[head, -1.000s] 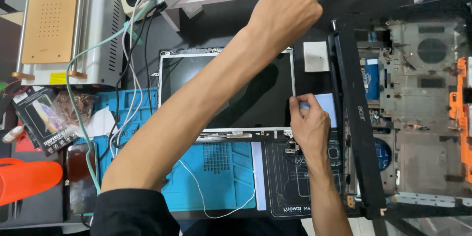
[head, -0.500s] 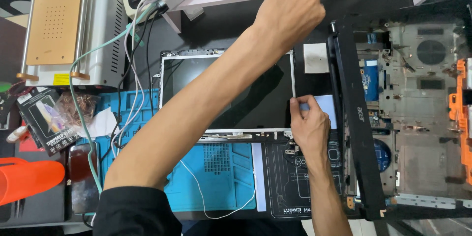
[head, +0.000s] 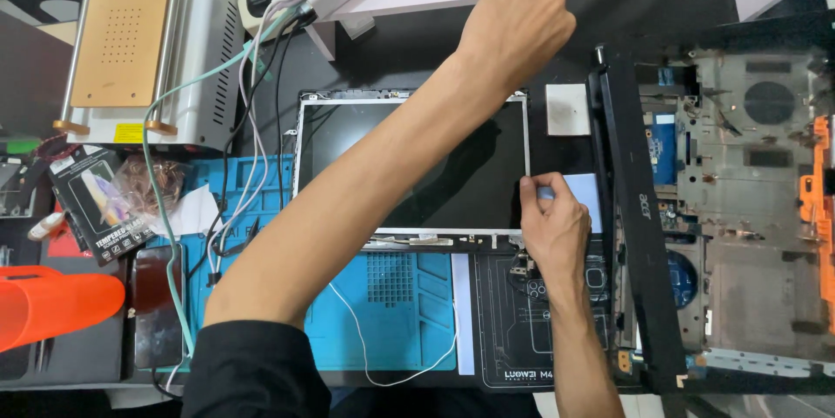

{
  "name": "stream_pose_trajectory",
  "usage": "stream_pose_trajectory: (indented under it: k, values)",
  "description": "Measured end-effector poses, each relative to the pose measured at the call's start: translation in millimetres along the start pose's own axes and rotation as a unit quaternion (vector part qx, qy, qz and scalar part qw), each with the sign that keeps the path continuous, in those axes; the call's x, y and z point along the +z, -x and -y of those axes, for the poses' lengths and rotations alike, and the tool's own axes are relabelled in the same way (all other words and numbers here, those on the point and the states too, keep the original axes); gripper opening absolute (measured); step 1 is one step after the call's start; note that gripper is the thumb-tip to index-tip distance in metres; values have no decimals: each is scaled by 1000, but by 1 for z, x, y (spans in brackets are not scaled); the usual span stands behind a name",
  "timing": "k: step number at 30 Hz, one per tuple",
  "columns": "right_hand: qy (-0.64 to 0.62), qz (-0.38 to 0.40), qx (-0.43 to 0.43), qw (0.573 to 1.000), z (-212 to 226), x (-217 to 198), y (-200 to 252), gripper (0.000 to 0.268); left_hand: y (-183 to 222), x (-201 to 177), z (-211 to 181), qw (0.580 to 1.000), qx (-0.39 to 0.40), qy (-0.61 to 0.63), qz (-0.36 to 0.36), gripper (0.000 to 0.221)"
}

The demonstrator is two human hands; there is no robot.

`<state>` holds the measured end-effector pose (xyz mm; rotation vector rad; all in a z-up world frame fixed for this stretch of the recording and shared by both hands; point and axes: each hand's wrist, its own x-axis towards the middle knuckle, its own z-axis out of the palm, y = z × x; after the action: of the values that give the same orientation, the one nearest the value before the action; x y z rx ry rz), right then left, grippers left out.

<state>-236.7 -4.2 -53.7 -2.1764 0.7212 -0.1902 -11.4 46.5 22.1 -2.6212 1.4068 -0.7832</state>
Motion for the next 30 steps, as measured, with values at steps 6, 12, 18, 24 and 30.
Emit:
stream_pose_trajectory:
  k: [6, 12, 18, 24, 30]
  values:
    - [-8, -11, -27, 1000, -3, 1, 0, 30, 7, -24, 7, 996, 26, 3, -89, 9]
    - [5, 10, -2, 1000, 8, -5, 3, 31, 5, -6, 0, 1000, 2, -7, 26, 11]
    - [-14, 0, -9, 1000, 7, -4, 3, 30, 5, -18, 3, 996, 36, -10, -76, 13]
    - [-19, -15, -42, 999, -2, 0, 1, 30, 14, -11, 12, 997, -4, -31, -76, 7]
    - [-28, -18, -55, 998, 0, -1, 4, 29, 69, -58, 45, 994, -56, 46, -81, 24]
